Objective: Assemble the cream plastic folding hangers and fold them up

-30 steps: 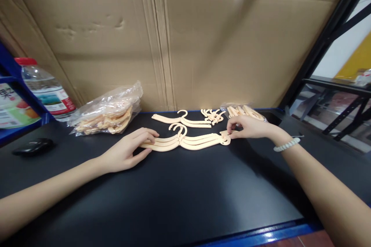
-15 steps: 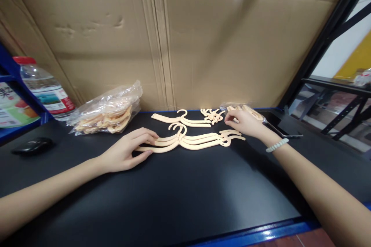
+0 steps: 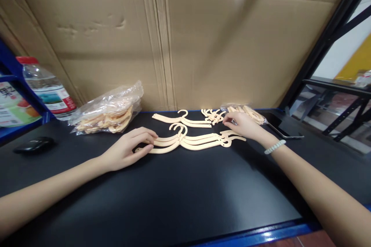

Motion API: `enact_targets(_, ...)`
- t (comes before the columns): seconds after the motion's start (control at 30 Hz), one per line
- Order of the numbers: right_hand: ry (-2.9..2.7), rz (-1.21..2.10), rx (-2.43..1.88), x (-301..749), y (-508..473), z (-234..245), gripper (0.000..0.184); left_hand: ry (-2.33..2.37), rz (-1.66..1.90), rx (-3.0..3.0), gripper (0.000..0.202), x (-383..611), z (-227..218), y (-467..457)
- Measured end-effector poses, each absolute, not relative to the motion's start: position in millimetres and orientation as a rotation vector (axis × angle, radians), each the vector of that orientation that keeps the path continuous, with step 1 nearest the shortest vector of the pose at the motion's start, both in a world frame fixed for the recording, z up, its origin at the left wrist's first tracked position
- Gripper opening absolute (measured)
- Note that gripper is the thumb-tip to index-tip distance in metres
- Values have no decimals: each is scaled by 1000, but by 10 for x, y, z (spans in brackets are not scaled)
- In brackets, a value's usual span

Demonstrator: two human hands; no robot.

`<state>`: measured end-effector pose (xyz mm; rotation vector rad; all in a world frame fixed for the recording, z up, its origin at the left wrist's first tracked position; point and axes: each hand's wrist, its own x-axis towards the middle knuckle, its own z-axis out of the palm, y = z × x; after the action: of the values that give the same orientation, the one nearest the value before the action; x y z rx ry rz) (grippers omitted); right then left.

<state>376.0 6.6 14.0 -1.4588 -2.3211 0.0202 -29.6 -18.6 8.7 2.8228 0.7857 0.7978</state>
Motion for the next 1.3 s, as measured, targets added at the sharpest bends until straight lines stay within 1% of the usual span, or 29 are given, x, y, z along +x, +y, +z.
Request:
enact_targets(0.27,-2297,20,-1330,3721,82,60,22,1089,946,2613,23,-355,43,30)
enact_targets(0.4,-2282,12,-1324,3692,103,23,23,1164,854,2583,36,-407,20,218)
enact_targets(0.57,-2336,-84,-1323,3654,177,24,22,1208,763,2568,51,-449,-26,424)
enact_targets(0.77,-2292,-213,-1367,3772,329,2,25,1276,640,2538,59,-460,-81,516)
enact_targets(0.93,-2328,-139,-1358,3803,340,-11,35,1307,610,2534,60,-454,-118,516)
enact_targets(1.07,-2343,-114,-1330,3761,307,-27,38,1268,675,2576,57,-436,-77,488)
enact_targets(1.17,-2341,-94,-1333,3743,304,-51,36,1243,759,2605,52,-429,-44,477)
enact_targets(1.3,-2295,-102,-1329,3735,322,-74,29,1236,839,2616,43,-445,-50,501)
